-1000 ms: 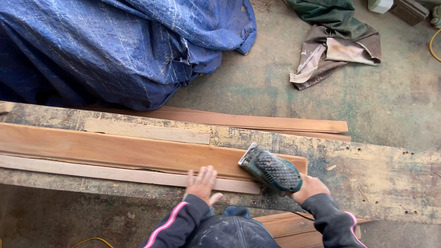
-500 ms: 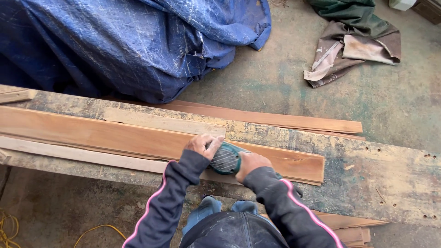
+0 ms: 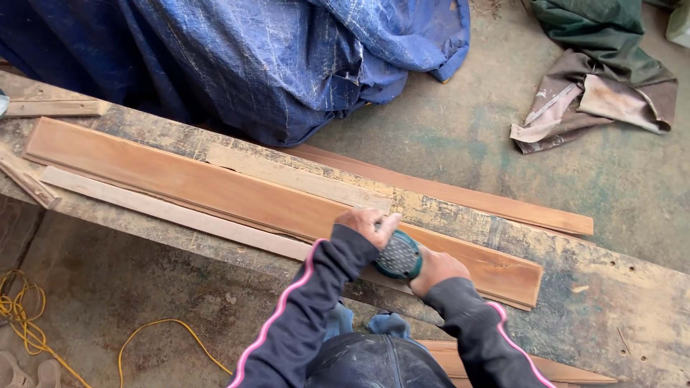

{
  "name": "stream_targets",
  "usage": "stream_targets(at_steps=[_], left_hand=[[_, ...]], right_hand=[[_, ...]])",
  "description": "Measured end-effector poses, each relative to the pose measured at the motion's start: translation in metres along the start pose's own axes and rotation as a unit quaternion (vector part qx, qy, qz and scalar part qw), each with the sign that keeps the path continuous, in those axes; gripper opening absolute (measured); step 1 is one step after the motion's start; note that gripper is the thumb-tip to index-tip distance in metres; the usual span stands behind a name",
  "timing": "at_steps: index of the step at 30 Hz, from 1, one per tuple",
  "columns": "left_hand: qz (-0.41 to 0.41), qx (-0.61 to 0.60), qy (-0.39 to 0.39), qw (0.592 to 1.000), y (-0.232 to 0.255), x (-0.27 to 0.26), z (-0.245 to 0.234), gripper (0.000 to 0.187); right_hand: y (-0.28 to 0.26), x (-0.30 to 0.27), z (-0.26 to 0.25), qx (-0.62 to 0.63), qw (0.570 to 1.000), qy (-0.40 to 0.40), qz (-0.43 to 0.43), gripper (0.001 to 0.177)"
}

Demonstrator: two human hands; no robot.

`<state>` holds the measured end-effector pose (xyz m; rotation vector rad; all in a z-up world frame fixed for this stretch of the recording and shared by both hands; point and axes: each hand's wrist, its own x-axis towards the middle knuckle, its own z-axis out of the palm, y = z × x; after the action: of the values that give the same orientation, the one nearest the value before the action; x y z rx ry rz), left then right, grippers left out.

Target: Sanding a wooden plank using an orbital sander.

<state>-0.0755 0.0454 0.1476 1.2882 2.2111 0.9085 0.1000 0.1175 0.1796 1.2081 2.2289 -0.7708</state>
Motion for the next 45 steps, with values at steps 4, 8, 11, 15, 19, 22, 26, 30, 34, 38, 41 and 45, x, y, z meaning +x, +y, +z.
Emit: stream_targets(at_steps=[4,8,11,15,19,22,26,30,34,38,41,45], left_hand=[[0.020,-0.020,0.018,0.999,0.007,-0.004,0.011,0.048],[0.028,-0.049,0.028,0.998,-0.005,-0.001,-0.008,0.041],[0.027,-0.040,0.038,0.998,-0.026,0.000,-0.029,0.037],[0.019,-0.002,0.061,0.998,-0.041,0.001,-0.046,0.037],[0.026,-0.024,0.062,0.997,-0.024,-0.001,-0.026,0.035],[0.037,-0.044,0.057,0.997,-0.002,-0.005,0.002,0.036],[0.031,-0.052,0.031,0.998,0.029,-0.010,0.040,0.039],[0.061,-0.055,0.035,0.996,0.038,-0.008,0.067,0.038],[0.055,-0.044,0.027,0.997,0.031,-0.001,0.054,0.038],[0.049,-0.023,0.038,0.998,0.005,-0.001,0.025,0.036],[0.051,-0.017,0.066,0.996,-0.016,-0.008,-0.004,0.032],[0.017,-0.018,0.085,0.996,-0.033,-0.014,-0.032,0.025]], right_hand=[[0.008,-0.008,-0.006,-0.006,1.000,0.010,0.011,0.050],[-0.006,0.004,0.003,-0.014,1.000,0.025,0.000,0.052],[-0.032,0.011,0.008,-0.019,0.999,0.036,-0.026,0.047],[-0.057,0.013,0.004,-0.010,0.999,0.026,-0.047,0.042],[-0.029,0.012,0.006,-0.019,0.999,0.010,-0.036,0.045],[0.012,0.008,0.016,-0.005,0.999,0.033,-0.037,0.047],[0.054,-0.007,0.009,-0.006,1.000,0.015,0.025,0.054],[0.067,-0.017,-0.006,-0.011,0.999,0.000,0.053,0.051],[0.056,-0.009,-0.005,-0.004,0.999,0.005,0.039,0.052],[0.027,0.003,0.001,-0.024,1.000,-0.003,0.005,0.052],[-0.007,0.005,-0.001,-0.023,0.999,-0.011,-0.031,0.046],[-0.033,0.007,0.001,0.034,0.995,0.014,-0.094,0.045]])
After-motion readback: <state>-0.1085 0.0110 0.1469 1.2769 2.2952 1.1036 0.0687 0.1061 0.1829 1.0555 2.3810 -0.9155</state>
